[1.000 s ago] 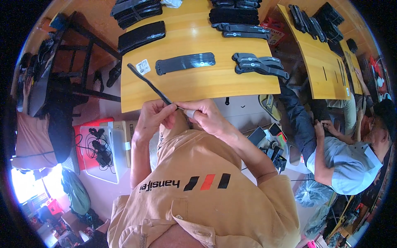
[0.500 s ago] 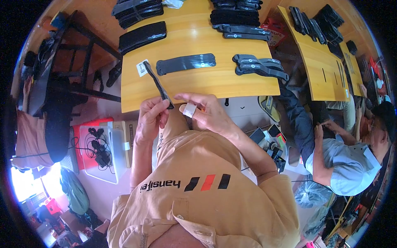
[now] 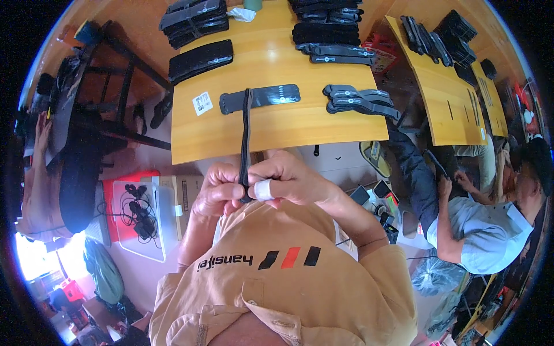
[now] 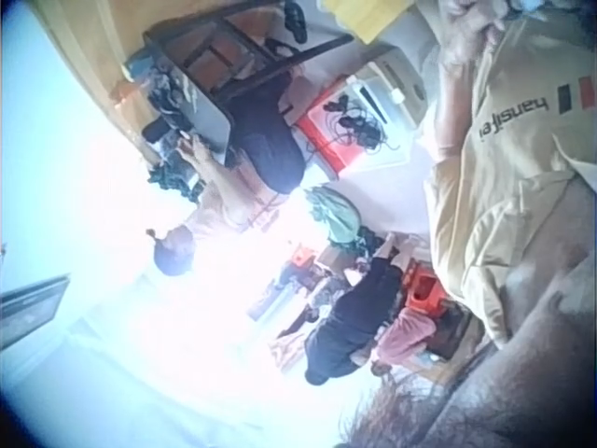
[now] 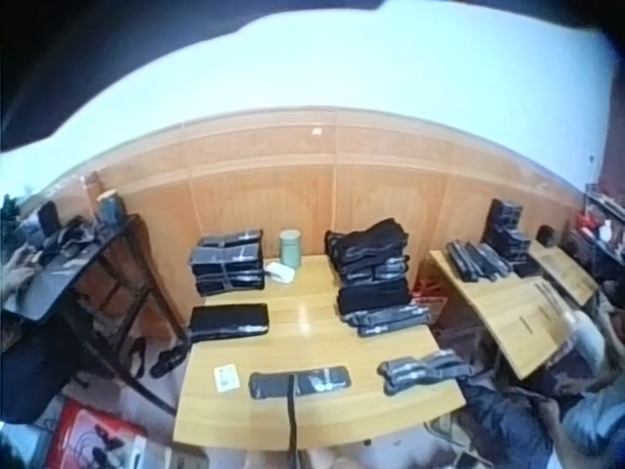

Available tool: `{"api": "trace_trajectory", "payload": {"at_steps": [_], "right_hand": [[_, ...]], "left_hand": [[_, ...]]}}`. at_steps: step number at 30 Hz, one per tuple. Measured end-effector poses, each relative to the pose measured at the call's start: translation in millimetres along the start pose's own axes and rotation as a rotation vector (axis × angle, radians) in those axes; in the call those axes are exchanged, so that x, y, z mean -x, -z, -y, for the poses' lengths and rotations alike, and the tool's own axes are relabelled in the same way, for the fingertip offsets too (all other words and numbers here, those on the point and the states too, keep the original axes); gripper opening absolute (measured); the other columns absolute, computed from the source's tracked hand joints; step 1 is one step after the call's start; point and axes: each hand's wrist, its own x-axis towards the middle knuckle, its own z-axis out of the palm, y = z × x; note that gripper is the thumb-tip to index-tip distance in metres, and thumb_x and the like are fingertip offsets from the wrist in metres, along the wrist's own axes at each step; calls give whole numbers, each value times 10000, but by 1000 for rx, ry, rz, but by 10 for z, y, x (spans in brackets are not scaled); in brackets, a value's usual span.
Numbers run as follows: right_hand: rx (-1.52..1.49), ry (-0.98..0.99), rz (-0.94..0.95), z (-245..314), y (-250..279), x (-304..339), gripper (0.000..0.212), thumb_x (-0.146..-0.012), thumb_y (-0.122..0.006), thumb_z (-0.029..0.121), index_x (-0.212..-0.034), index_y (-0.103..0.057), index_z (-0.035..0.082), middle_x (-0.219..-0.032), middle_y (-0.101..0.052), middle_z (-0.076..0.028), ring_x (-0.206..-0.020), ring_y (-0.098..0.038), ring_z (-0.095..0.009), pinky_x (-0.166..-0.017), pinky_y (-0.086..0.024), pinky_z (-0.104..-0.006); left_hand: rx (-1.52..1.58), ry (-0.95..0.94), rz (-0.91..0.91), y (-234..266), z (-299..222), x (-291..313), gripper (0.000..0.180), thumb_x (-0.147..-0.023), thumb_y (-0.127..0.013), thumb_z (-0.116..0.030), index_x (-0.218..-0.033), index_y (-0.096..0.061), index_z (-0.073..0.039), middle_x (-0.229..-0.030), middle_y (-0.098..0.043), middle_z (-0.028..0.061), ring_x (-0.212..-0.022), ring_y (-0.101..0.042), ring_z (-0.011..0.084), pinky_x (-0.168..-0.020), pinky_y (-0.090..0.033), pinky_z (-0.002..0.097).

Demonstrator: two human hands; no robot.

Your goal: The recorder is assembling small black strap components, likely for watches or gear, by inserting pins using a small screwdriver-like tool.

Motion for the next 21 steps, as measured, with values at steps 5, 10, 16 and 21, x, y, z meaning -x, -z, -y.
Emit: {"api": "trace_trajectory", "payload": {"at_steps": [5,10,16,21], "right_hand": [[-712,-117,-73,-117,8,45,208,-782,-569,161,-614,-513,51,-465,-436,0,-286,-323,-54,-298,-227,-199],[-228,-148,-324,-165,90,-21,226,-824,-499,165,-621,-479,69,-470,-415,17,-340,-329,-38,-320,-203,-189],[-359,-158,-318,-230,147,-36,208,-846,-461,199,-679,-486,76,-469,-376,39,-364,-311,-28,-335,-197,-181],[-933,-245,-280,-214,141,-26,209,-852,-496,276,-712,-532,126,-462,-293,51,-352,-244,-44,-332,-174,-179]], "left_hand": [[338,-20,85,-151,1,-87,263,-814,-579,-157,-595,-532,-19,-480,-504,29,-311,-399,76,-316,-304,213],[-629,-51,-335,-168,-144,-170,421,-879,-497,-348,-615,-517,-21,-468,-471,23,-428,-466,87,-384,-341,210],[-574,24,-258,-112,-117,-192,414,-905,-489,-319,-617,-523,-23,-502,-474,-1,-430,-418,62,-390,-306,200],[-265,-19,-247,-24,-90,-144,359,-895,-499,-273,-602,-476,-68,-474,-414,-25,-382,-353,50,-358,-252,195]]}}
